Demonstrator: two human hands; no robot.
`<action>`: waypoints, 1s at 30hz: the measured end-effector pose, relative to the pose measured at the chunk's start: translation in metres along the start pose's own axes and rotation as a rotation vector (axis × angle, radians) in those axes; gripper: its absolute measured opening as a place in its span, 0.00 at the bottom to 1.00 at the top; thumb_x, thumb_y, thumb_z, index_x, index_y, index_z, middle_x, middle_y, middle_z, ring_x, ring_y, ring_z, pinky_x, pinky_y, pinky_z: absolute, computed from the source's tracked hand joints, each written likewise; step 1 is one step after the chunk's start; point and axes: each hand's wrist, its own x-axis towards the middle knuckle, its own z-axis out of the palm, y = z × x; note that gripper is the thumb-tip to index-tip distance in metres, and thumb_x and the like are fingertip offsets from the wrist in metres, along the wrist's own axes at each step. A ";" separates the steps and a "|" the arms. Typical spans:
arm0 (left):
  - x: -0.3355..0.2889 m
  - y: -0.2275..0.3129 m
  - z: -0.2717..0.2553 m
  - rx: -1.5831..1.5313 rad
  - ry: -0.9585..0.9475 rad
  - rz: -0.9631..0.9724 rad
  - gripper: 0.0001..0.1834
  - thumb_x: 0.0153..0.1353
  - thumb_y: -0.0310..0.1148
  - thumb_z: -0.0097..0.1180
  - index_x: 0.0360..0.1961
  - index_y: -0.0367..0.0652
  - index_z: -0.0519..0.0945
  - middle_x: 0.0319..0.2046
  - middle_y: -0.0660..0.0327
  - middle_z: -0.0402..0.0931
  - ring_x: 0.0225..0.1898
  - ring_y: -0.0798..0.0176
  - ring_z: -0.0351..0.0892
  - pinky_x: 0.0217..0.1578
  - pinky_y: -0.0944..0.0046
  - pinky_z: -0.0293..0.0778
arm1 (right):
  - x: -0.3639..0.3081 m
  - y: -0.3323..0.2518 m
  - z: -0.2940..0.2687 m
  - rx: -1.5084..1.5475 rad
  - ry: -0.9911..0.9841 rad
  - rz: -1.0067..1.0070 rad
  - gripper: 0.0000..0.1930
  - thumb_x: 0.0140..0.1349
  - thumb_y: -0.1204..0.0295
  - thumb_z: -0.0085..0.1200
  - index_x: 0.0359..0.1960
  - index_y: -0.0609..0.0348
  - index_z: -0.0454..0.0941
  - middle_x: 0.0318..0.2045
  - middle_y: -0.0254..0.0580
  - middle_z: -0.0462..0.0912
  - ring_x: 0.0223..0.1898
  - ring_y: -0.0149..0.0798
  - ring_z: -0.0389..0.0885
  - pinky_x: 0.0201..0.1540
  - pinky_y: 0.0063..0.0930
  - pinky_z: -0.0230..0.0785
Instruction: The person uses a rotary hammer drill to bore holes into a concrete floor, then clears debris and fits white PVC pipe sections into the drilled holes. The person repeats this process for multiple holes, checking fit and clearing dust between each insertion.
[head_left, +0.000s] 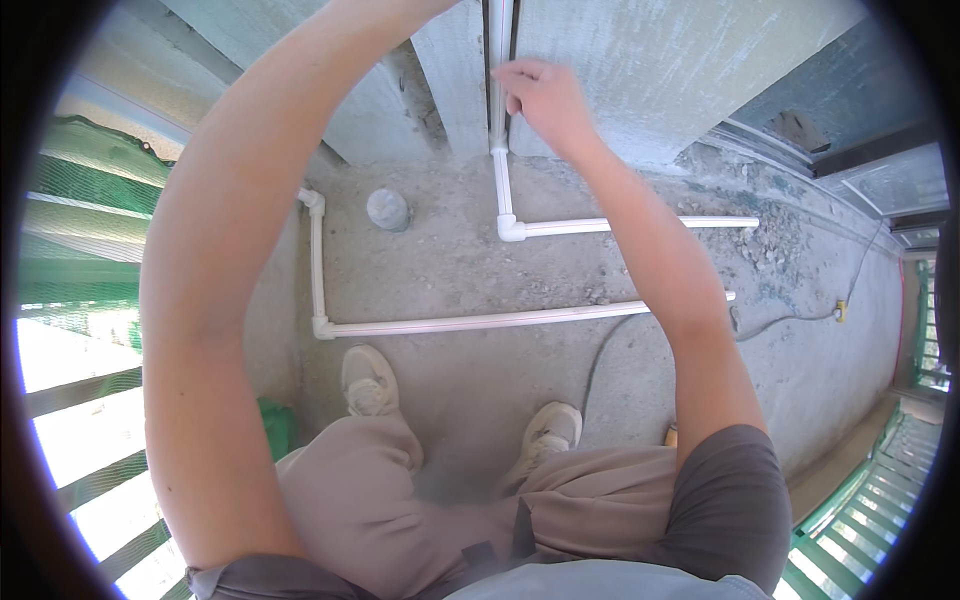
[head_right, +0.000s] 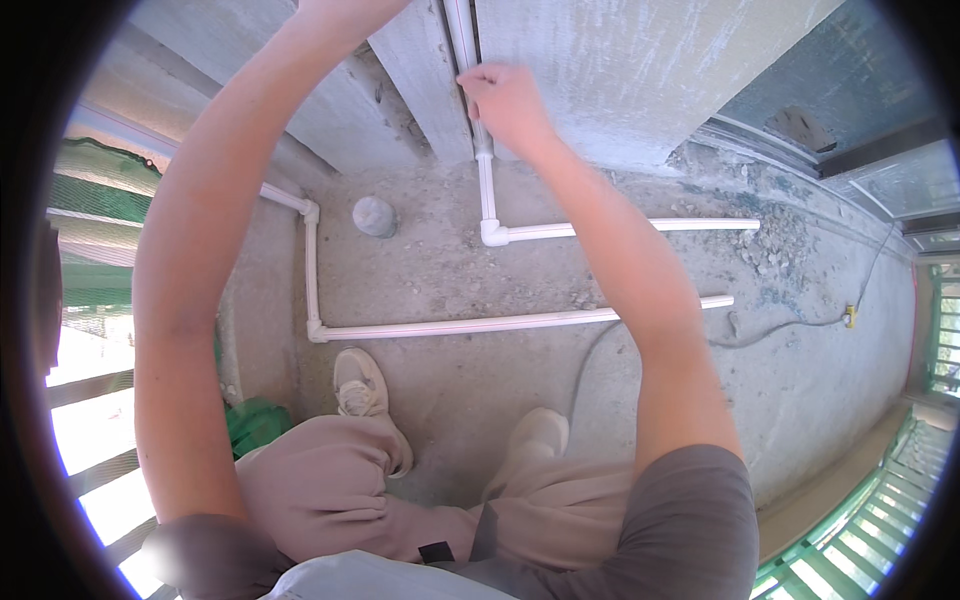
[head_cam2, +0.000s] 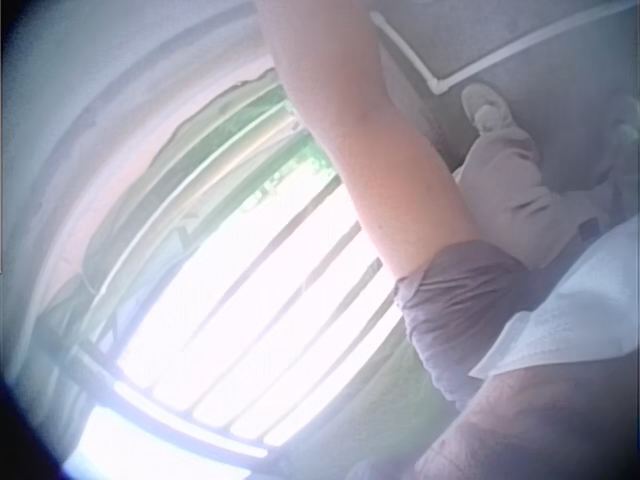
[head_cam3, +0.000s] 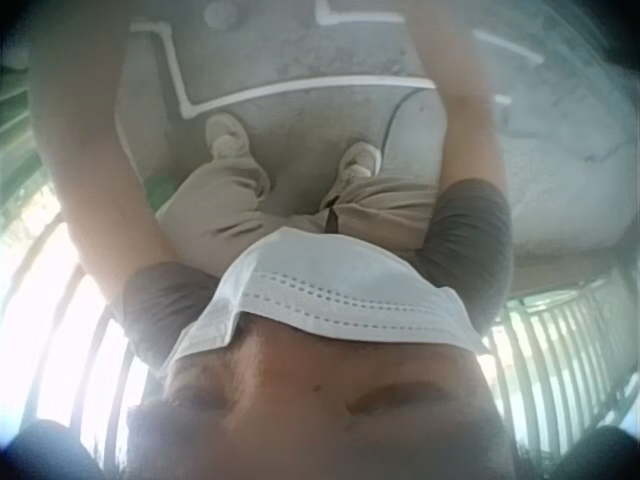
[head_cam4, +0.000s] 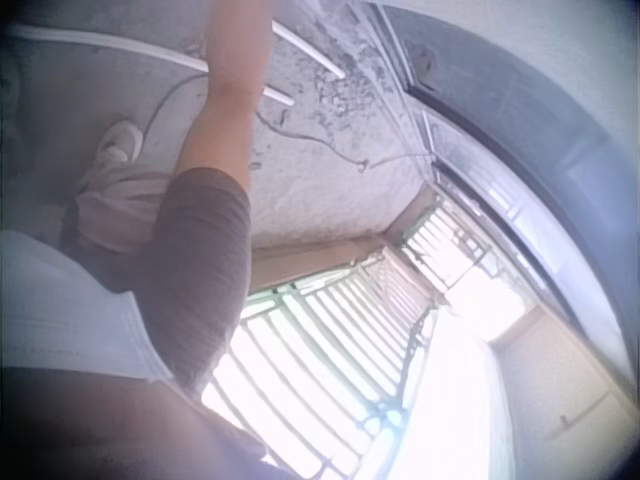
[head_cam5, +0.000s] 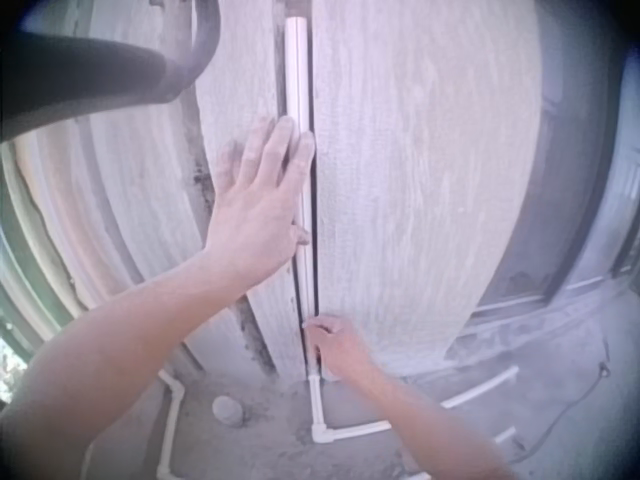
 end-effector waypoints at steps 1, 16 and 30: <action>-0.001 -0.001 0.001 -0.016 -0.002 0.007 0.57 0.48 0.39 0.79 0.78 0.41 0.61 0.79 0.50 0.51 0.83 0.43 0.42 0.78 0.32 0.46 | -0.002 0.012 -0.001 -0.220 0.016 -0.065 0.15 0.69 0.70 0.55 0.51 0.66 0.84 0.33 0.51 0.88 0.33 0.39 0.85 0.37 0.35 0.74; 0.010 0.001 -0.016 -0.059 -0.253 -0.060 0.63 0.51 0.49 0.78 0.83 0.50 0.53 0.82 0.54 0.47 0.84 0.44 0.38 0.77 0.28 0.43 | -0.119 0.168 0.003 -1.002 -0.609 -0.100 0.21 0.67 0.64 0.60 0.60 0.54 0.80 0.58 0.50 0.81 0.56 0.59 0.83 0.57 0.53 0.78; 0.027 -0.011 -0.008 0.085 0.074 0.051 0.30 0.55 0.35 0.72 0.61 0.47 0.80 0.67 0.62 0.72 0.70 0.52 0.68 0.59 0.44 0.66 | -0.106 0.220 0.007 -0.960 -0.553 0.092 0.24 0.63 0.65 0.62 0.61 0.53 0.81 0.56 0.51 0.85 0.59 0.56 0.83 0.61 0.51 0.75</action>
